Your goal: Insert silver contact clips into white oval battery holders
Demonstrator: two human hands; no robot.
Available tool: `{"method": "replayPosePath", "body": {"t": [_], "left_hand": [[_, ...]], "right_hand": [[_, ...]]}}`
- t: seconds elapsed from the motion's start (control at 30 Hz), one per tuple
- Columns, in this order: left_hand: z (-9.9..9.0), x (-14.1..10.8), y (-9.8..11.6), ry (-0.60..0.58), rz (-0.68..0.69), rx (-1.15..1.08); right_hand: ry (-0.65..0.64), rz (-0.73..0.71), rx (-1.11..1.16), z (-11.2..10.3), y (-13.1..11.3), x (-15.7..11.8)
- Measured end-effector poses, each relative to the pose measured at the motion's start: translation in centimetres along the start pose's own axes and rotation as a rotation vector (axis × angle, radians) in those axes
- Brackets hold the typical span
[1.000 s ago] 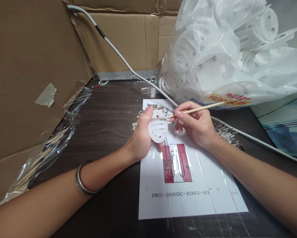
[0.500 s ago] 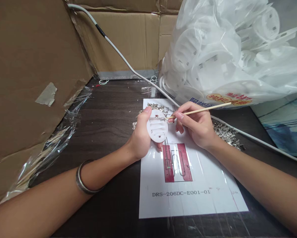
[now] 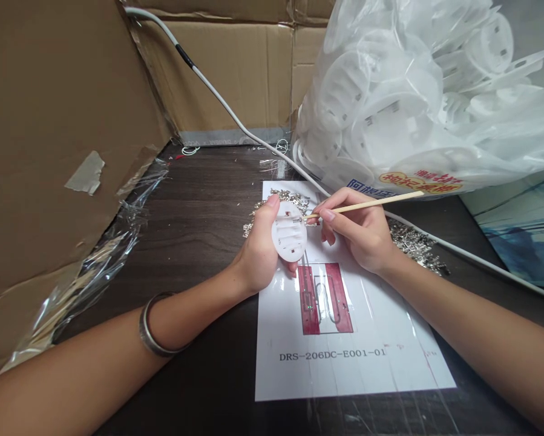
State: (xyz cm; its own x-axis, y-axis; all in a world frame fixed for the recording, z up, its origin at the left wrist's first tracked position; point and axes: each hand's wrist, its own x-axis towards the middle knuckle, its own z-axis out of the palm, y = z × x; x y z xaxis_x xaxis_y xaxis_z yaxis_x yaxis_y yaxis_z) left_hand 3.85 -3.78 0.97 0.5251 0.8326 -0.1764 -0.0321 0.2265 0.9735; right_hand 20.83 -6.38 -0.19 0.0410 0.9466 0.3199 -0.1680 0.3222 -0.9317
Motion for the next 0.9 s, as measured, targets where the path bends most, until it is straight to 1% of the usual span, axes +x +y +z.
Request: {"method": "replayPosePath", "body": {"t": [0.3, 0.6, 0.9], "left_hand": [[-0.14, 0.07, -0.09, -0.004, 0.002, -0.017], [-0.18, 0.2, -0.11, 0.002, 0.004, -0.039], [-0.21, 0.25, -0.24, 0.007, 0.013, -0.027]], "right_hand": [[0.011, 0.018, -0.075, 0.54, -0.33, -0.01], [0.001, -0.023, -0.143, 0.69, -0.43, -0.24], [0.027, 0.009, -0.121, 0.72, -0.41, 0.07]]}}
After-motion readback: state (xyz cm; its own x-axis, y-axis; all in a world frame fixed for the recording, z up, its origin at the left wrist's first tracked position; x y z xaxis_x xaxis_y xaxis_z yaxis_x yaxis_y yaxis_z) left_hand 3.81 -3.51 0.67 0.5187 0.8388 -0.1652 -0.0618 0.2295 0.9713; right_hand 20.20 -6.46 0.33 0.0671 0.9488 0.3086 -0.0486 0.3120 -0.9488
